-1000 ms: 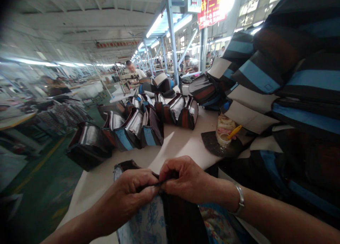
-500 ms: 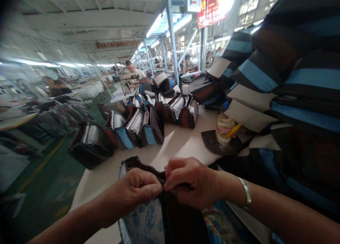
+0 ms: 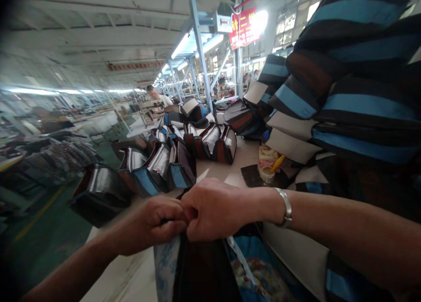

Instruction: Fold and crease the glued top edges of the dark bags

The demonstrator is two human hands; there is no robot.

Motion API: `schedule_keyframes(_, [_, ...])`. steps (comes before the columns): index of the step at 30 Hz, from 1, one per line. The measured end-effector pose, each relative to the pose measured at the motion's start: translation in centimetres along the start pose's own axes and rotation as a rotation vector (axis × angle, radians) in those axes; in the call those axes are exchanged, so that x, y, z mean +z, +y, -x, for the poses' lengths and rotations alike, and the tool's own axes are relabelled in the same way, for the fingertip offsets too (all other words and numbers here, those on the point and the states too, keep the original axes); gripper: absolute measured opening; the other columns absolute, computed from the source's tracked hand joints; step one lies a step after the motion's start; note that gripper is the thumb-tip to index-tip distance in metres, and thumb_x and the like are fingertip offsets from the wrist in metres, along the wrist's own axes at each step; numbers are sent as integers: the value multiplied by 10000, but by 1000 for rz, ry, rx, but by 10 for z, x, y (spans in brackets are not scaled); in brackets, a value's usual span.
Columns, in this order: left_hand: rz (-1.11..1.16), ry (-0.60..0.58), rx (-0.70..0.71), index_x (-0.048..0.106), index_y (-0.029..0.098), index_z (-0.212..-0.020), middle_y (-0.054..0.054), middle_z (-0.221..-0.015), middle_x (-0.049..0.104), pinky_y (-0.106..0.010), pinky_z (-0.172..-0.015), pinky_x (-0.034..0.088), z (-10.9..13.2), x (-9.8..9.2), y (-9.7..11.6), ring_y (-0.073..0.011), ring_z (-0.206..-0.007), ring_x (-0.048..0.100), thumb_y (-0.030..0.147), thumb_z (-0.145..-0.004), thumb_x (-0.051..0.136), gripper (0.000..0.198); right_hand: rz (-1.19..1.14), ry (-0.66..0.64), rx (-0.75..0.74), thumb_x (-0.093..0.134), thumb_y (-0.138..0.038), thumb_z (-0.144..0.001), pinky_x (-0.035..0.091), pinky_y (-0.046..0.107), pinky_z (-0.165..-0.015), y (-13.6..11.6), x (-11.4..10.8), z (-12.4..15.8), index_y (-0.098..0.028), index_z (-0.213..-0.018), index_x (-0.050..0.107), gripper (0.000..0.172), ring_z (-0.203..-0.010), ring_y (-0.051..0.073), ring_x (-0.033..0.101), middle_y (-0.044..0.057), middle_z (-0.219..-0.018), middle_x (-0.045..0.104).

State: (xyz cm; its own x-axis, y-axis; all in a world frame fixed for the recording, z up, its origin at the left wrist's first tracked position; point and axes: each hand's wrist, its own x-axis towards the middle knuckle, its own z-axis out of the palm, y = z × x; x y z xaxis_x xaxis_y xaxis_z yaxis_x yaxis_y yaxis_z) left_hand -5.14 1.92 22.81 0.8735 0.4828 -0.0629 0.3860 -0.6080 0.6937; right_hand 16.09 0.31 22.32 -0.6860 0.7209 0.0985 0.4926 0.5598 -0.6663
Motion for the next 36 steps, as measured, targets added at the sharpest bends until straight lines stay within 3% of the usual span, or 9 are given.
schedule_keyframes(2, [37,-7,20,633,129,-784,-39,-811,586,-243,-714,403,7,-8,-6,-154,-778,542,309,-969,503,289,-49,36,-12,691,-266,-711,241,193,-449,-1,3,-9,-147,-627,604,170,-505,64,360,-62,-515,414])
schedule_keyframes(6, [21,49,-52,616,135,-788,-23,-805,515,-249,-725,388,39,-19,-16,-152,-771,497,399,-1001,491,362,-433,-122,-165,550,-439,-923,384,214,-637,25,2,-26,-134,-967,659,327,-711,95,478,-15,-794,560])
schedule_keyframes(8, [32,77,-131,598,139,-801,-12,-807,486,-242,-705,378,57,-23,-22,-141,-746,469,412,-1012,468,369,-426,-148,-233,585,-495,-916,406,242,-738,43,5,-35,-127,-1052,647,397,-827,119,501,19,-929,577])
schedule_keyframes(11, [59,132,-188,574,143,-797,-20,-846,493,-243,-735,387,77,-29,-28,-146,-773,469,447,-1015,451,394,-375,-162,-332,747,-463,-805,413,254,-782,57,21,-46,-113,-984,650,405,-879,136,510,40,-987,573])
schedule_keyframes(14, [114,109,-196,613,136,-852,-49,-919,562,-266,-834,407,88,-36,-20,-174,-867,511,486,-996,482,400,-507,-204,-320,782,-460,-777,403,221,-681,53,45,-52,-113,-888,615,401,-769,105,501,12,-902,560])
schedule_keyframes(18, [170,15,-314,652,167,-1135,-36,-991,625,-259,-807,406,87,-31,6,-188,-907,531,522,-932,581,415,-677,-190,-296,832,-412,-734,379,201,-633,33,69,-50,-131,-882,583,403,-728,94,467,-17,-824,540])
schedule_keyframes(24, [279,38,-401,618,134,-754,30,-721,456,-253,-600,297,73,-9,20,-117,-668,400,511,-843,694,395,-827,-174,-258,868,-302,-675,336,197,-580,19,70,-44,-141,-824,532,402,-654,72,407,-46,-745,495])
schedule_keyframes(30, [432,65,-386,643,128,-770,16,-729,477,-265,-611,305,68,-2,17,-127,-681,419,371,-810,712,255,-981,-242,-183,810,-430,-713,319,202,-564,17,61,-34,-126,-870,577,415,-673,82,420,-20,-770,507])
schedule_keyframes(36, [446,88,-456,574,140,-694,29,-675,417,-274,-557,253,63,3,25,-115,-636,361,278,-778,651,179,-842,-73,-104,854,-413,-643,289,190,-514,12,69,-29,-131,-845,601,429,-637,72,400,-42,-717,497])
